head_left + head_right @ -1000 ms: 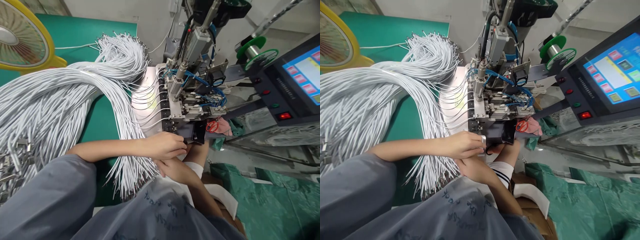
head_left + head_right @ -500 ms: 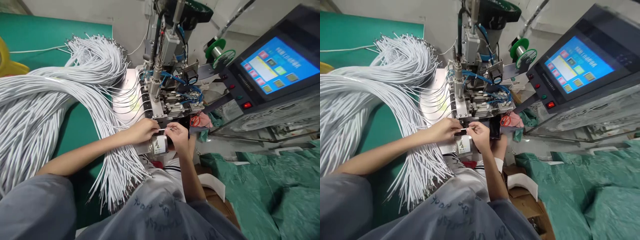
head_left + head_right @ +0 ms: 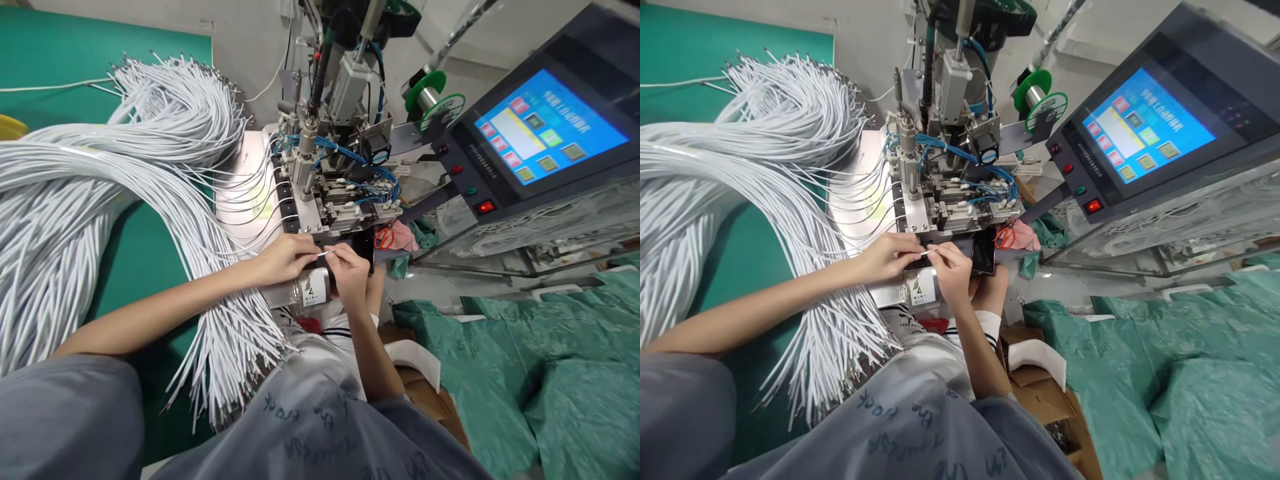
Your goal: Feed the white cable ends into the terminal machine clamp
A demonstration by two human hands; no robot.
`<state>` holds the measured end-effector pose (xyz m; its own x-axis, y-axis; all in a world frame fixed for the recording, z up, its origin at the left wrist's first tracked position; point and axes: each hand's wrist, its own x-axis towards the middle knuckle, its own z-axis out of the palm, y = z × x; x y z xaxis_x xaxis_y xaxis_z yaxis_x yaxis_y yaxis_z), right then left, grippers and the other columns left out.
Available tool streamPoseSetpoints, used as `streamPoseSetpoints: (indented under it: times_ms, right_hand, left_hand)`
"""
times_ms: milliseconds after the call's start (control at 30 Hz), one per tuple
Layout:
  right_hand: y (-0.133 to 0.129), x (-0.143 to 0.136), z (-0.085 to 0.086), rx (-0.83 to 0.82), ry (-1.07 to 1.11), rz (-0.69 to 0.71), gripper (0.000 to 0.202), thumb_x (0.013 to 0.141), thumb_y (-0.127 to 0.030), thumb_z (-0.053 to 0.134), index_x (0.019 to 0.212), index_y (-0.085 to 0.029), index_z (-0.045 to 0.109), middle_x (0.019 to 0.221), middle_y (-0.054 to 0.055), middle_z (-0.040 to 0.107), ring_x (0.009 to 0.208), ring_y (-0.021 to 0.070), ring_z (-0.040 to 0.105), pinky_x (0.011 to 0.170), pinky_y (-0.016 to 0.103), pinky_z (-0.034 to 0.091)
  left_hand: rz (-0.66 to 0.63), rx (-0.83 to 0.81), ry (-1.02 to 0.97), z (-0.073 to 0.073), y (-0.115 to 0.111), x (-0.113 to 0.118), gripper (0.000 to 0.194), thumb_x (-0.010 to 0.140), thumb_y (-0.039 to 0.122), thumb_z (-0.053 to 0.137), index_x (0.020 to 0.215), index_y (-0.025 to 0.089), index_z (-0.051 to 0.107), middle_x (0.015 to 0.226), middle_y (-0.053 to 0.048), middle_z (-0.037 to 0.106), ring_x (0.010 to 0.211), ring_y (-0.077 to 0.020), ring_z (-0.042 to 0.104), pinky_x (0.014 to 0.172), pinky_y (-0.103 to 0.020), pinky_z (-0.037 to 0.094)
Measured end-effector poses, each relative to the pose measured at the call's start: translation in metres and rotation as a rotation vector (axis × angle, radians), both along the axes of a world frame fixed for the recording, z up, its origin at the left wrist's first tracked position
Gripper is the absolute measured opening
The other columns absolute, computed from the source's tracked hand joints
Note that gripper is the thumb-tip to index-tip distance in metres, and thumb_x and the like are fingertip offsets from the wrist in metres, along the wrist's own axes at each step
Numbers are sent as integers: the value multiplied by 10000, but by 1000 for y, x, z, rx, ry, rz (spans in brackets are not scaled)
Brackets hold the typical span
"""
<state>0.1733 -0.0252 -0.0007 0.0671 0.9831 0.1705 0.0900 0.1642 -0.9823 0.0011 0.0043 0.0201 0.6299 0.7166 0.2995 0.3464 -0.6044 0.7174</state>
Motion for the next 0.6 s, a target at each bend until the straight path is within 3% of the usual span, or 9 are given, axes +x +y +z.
streamPoseSetpoints:
  times_ms: [200,400,600]
  right_hand:
    - [2,5,9,-95,-114,83,156,737,-269,635,633,-153,647,589,-21,474,519,86,394,484,241,306]
    - [-2,-12,-1,-24,36,-75,162,744,-258,615,616,-159,619,571,-28,425,549,99,384,505,248,299]
    - [4,8,9,-124,-79,153,201,729,-281,636,581,-155,587,570,-30,437,537,90,376,508,245,294]
  left_hand:
    - [20,120,57,-6,-1,0,240,872,123,446,832,127,682,768,-59,599,711,-131,547,648,-243,437]
    - [34,169,43,-7,-5,2,244,888,179,451,770,131,658,658,-24,531,621,-112,494,593,-230,402]
    - [-5,285,87,-8,-3,0,247,873,123,424,811,129,663,719,-49,563,681,-132,509,624,-244,411]
